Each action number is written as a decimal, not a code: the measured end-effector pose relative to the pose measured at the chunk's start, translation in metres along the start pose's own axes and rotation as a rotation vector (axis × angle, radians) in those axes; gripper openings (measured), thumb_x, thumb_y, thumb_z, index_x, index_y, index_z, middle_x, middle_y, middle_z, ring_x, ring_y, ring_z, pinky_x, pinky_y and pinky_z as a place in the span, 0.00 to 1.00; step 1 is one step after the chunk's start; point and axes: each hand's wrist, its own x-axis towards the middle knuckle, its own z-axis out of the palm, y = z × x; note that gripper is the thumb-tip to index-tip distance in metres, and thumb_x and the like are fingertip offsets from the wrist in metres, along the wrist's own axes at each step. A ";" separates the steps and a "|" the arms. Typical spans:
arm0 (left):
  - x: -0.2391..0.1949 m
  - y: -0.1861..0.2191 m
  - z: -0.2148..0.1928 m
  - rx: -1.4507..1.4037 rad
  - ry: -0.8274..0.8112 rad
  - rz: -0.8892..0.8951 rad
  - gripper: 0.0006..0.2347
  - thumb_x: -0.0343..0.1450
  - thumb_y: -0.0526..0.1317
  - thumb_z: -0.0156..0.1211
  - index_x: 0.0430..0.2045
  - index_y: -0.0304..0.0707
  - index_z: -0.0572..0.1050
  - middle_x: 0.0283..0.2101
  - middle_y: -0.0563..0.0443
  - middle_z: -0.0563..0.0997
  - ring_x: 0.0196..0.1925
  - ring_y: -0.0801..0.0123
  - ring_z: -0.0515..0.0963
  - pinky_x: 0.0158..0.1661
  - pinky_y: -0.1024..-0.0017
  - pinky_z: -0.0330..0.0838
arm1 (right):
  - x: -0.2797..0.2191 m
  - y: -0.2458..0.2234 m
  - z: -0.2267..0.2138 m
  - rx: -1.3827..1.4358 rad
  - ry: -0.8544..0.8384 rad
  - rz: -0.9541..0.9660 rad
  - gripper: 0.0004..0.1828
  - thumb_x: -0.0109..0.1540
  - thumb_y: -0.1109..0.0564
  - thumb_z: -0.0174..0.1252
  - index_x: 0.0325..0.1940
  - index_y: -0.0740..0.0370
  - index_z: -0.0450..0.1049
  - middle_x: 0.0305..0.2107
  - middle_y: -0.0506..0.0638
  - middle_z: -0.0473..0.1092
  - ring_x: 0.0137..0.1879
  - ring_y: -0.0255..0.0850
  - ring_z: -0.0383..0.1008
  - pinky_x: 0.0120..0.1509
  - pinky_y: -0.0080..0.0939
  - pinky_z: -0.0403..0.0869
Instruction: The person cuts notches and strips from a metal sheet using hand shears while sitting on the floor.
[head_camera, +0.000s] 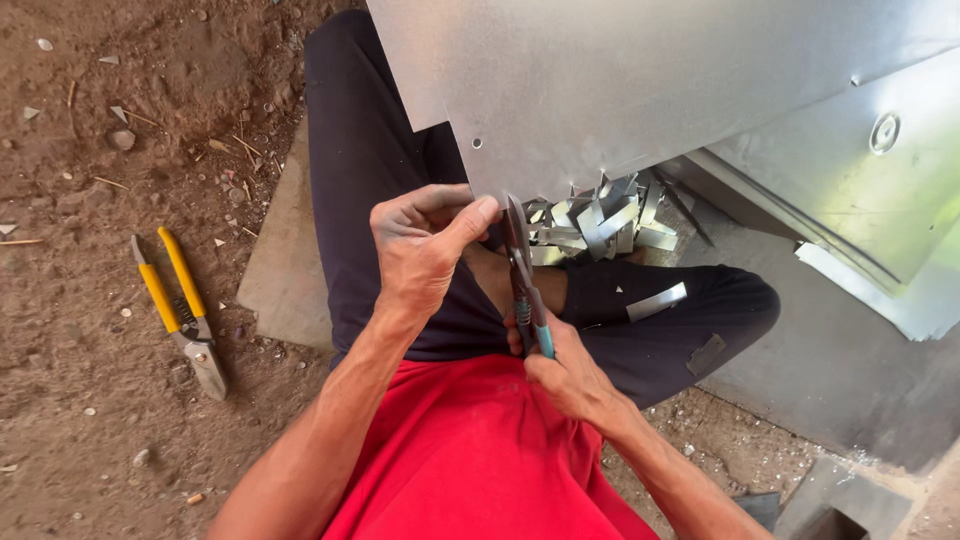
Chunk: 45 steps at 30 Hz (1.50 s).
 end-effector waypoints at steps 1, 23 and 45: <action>0.000 0.000 0.000 -0.002 0.002 0.001 0.05 0.69 0.30 0.70 0.34 0.24 0.82 0.31 0.47 0.85 0.30 0.75 0.82 0.33 0.79 0.77 | 0.000 -0.001 0.000 -0.024 0.020 -0.051 0.27 0.48 0.59 0.47 0.51 0.67 0.68 0.33 0.51 0.68 0.37 0.38 0.67 0.40 0.39 0.72; 0.070 0.057 0.005 0.026 0.108 -0.086 0.14 0.73 0.40 0.63 0.48 0.29 0.77 0.43 0.48 0.82 0.41 0.65 0.81 0.41 0.70 0.75 | -0.122 0.181 -0.073 -0.699 0.469 0.247 0.25 0.49 0.47 0.68 0.49 0.54 0.79 0.40 0.56 0.77 0.47 0.55 0.78 0.47 0.54 0.74; 0.015 0.055 0.252 1.110 -0.792 0.216 0.09 0.75 0.40 0.56 0.43 0.46 0.84 0.34 0.51 0.88 0.28 0.70 0.84 0.30 0.71 0.80 | 0.022 0.069 -0.039 1.018 0.192 -0.522 0.27 0.68 0.48 0.59 0.58 0.76 0.75 0.38 0.55 0.71 0.37 0.40 0.65 0.40 0.35 0.65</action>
